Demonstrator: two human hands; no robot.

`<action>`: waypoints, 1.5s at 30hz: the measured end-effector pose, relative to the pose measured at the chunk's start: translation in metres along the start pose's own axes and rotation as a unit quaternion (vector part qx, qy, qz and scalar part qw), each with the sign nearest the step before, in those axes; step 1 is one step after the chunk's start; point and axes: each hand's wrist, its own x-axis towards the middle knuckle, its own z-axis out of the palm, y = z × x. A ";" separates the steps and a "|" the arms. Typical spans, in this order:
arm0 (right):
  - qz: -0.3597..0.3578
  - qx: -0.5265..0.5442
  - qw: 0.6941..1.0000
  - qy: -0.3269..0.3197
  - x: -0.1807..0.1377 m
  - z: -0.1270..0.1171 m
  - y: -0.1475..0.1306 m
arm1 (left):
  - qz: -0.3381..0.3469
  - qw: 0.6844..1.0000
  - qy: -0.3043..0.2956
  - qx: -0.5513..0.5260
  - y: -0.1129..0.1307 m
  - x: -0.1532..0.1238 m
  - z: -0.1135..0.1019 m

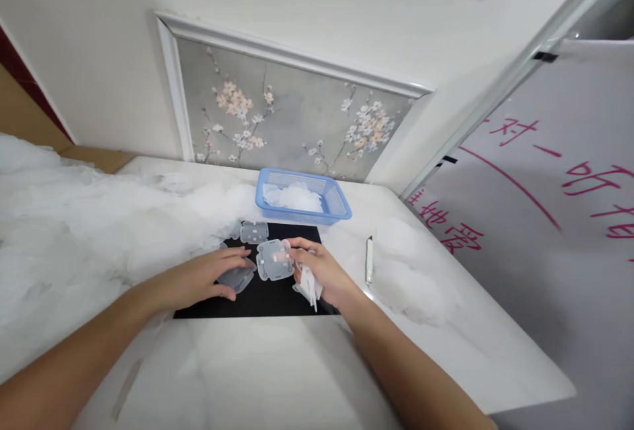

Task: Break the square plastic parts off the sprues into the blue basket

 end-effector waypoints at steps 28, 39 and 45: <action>-0.380 -0.513 0.769 -0.022 -0.003 0.010 0.023 | -0.105 0.815 0.047 -0.568 0.036 0.004 0.027; -0.075 -0.113 0.991 -0.012 -0.004 0.008 0.009 | -0.007 0.984 0.089 0.153 0.023 -0.001 0.001; 0.045 -0.004 0.998 -0.035 0.000 -0.003 -0.004 | -0.034 0.938 0.068 0.339 0.014 -0.003 -0.008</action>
